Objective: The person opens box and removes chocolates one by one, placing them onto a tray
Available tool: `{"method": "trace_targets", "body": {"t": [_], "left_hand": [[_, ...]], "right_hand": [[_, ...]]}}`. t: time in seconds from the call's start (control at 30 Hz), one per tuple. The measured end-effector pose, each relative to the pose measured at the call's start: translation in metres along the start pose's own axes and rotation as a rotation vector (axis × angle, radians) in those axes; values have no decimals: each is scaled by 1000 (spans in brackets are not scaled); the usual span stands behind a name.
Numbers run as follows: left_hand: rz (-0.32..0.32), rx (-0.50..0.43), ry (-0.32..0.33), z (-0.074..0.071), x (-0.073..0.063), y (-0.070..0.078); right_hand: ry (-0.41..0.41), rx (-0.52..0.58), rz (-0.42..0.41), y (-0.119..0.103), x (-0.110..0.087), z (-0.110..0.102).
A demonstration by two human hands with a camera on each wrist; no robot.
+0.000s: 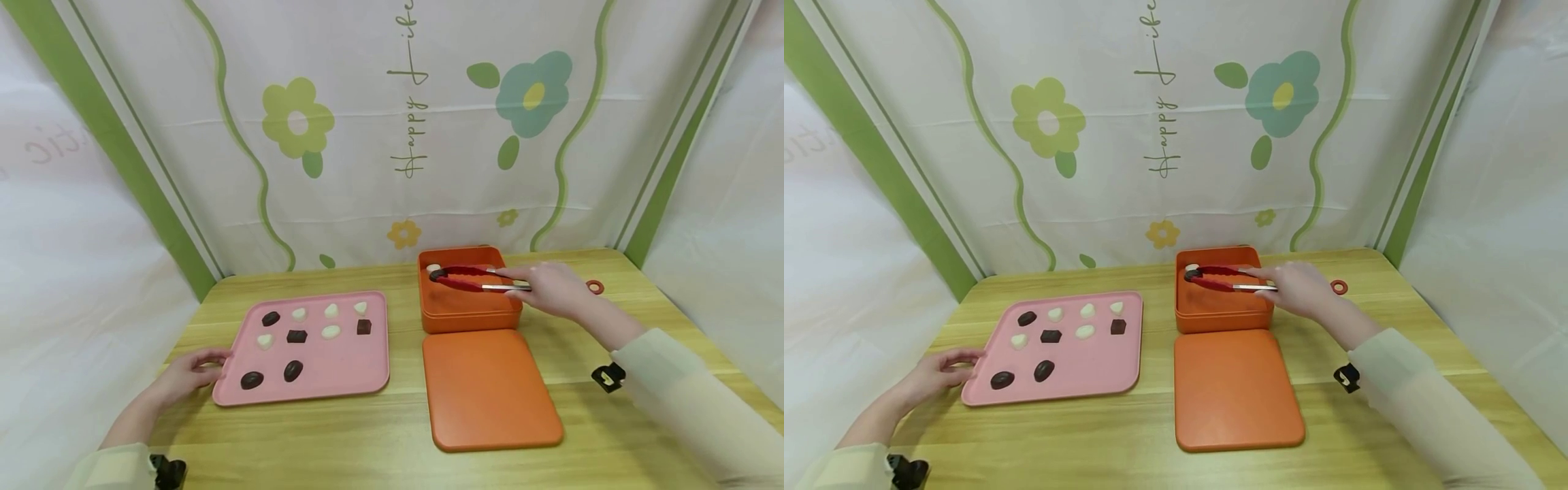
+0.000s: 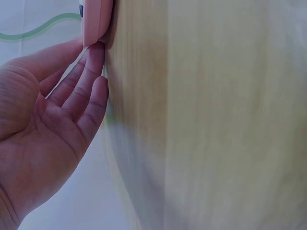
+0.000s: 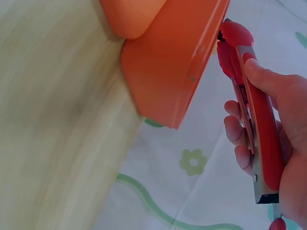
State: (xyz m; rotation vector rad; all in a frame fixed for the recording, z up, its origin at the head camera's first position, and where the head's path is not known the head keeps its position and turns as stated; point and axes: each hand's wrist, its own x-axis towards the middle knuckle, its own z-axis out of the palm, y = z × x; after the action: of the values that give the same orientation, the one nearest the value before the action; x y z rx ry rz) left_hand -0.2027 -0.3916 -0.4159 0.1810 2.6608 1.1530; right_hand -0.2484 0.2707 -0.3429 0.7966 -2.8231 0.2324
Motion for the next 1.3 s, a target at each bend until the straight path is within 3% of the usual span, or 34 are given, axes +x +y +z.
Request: {"method": "trace_targets", "body": {"t": [0.33, 0.83, 1.3], "left_hand": [[3, 7, 6, 0, -1, 3], [2, 3, 5, 0, -2, 3], [5, 3, 8, 1, 0, 1]], "right_hand": [[88, -43, -85, -18, -7, -4], [152, -23, -215, -56, -2, -5], [91, 37, -299, -91, 13, 6]]}}
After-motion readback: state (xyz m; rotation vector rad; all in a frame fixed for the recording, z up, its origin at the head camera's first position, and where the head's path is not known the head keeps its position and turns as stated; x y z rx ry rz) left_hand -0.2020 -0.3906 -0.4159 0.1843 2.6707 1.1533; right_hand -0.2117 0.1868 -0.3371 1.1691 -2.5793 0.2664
